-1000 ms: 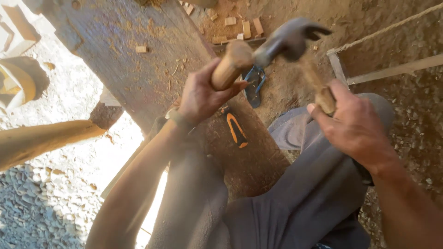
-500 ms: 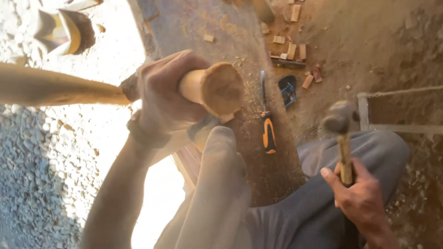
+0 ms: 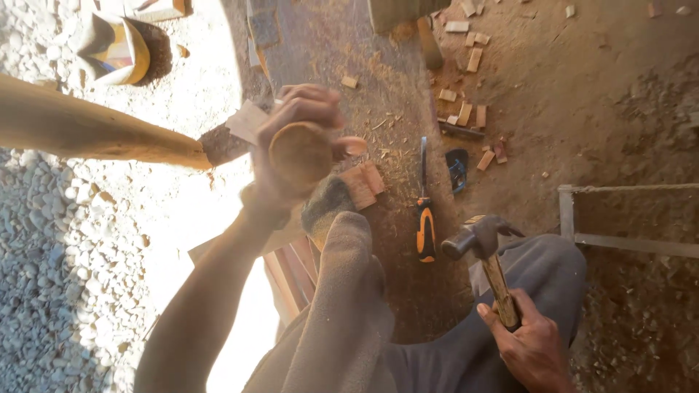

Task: Shaping and prying wood components using a hammer and screwdriver

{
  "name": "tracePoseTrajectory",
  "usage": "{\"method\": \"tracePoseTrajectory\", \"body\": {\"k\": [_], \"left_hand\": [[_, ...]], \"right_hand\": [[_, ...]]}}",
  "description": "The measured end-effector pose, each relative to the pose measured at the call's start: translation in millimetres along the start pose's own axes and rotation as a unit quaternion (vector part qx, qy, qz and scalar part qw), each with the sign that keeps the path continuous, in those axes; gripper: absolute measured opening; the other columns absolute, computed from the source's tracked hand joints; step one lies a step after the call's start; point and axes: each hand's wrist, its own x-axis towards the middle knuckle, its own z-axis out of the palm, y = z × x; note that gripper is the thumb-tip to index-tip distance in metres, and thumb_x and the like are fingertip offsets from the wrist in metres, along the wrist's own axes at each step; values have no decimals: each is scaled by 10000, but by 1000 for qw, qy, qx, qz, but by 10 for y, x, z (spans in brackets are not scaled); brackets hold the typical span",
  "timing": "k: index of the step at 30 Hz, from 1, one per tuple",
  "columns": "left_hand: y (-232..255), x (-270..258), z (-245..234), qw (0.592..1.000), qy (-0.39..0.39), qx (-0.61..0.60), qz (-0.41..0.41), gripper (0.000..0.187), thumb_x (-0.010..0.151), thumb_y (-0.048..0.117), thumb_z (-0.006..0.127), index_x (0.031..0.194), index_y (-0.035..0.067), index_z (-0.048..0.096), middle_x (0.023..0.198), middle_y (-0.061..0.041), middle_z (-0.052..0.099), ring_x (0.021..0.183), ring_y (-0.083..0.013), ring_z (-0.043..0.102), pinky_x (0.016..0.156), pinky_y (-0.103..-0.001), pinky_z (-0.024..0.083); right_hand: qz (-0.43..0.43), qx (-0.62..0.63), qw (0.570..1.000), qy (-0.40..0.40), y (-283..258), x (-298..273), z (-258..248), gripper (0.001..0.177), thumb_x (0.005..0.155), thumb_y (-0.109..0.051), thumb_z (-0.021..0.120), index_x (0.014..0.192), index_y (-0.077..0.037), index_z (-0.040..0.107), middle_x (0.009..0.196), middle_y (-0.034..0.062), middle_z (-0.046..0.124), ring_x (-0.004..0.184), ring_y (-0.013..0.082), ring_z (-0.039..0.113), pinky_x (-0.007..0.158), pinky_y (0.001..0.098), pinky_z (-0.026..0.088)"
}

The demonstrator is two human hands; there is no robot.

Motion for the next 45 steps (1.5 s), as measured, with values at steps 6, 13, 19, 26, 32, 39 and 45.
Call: {"method": "tracePoseTrajectory", "body": {"k": [6, 13, 19, 26, 32, 39, 45], "left_hand": [[-91, -57, 440, 959, -126, -228, -113, 453, 1026, 109, 872, 1409, 277, 698, 1412, 6, 756, 1318, -223, 768, 1257, -438, 671], [196, -137, 363, 974, -215, 45, -65, 500, 783, 458, 1005, 1092, 145, 767, 1094, -23, 836, 945, -223, 807, 875, -405, 683], [245, 30, 522, 988, -149, 25, -31, 474, 855, 505, 943, 1052, 119, 751, 1026, -28, 820, 867, -178, 793, 838, -342, 725], [221, -33, 884, 945, -146, -225, -185, 589, 900, 49, 922, 1448, 20, 710, 1242, -75, 841, 1059, -161, 796, 976, -303, 689], [171, 4, 1059, 952, -223, -105, -180, 512, 812, 219, 933, 1284, 74, 802, 1043, -60, 898, 795, -151, 848, 736, -292, 701], [208, 9, 1092, 950, -228, -111, -181, 449, 849, 218, 922, 1250, 57, 801, 1025, -62, 887, 785, -156, 837, 744, -300, 701], [207, 43, 1087, 949, -226, -119, -188, 389, 860, 224, 918, 1199, 70, 803, 1020, -54, 886, 807, -152, 840, 759, -295, 710]], "right_hand": [[-66, 102, 992, 27, 252, 73, 37, 247, 994, -268, 853, 1026, -35, 779, 620, 97, 599, 522, 248, 480, 572, 426, 411], [-34, 204, 978, 31, 425, 55, 130, 240, 995, -157, 861, 960, 26, 710, 575, 131, 514, 435, 279, 487, 487, 439, 428], [-3, 181, 983, 2, 383, 120, 72, 240, 1030, -191, 843, 1013, 7, 709, 616, 144, 513, 475, 312, 525, 552, 491, 474], [-56, 219, 974, 21, 198, 42, 59, 191, 1005, -122, 844, 1000, 0, 698, 642, 102, 534, 464, 250, 495, 487, 438, 455], [-38, 177, 983, -5, 174, 38, 48, 229, 1009, -255, 841, 1008, -52, 736, 636, 85, 561, 476, 256, 557, 533, 458, 479], [-48, 189, 981, -4, 242, 11, 51, 225, 1019, -237, 833, 972, -47, 720, 589, 66, 503, 445, 229, 505, 503, 414, 422], [-75, 181, 980, 12, 265, 42, 48, 224, 1018, -205, 832, 920, -62, 691, 607, 49, 505, 465, 217, 510, 528, 405, 436]]}}
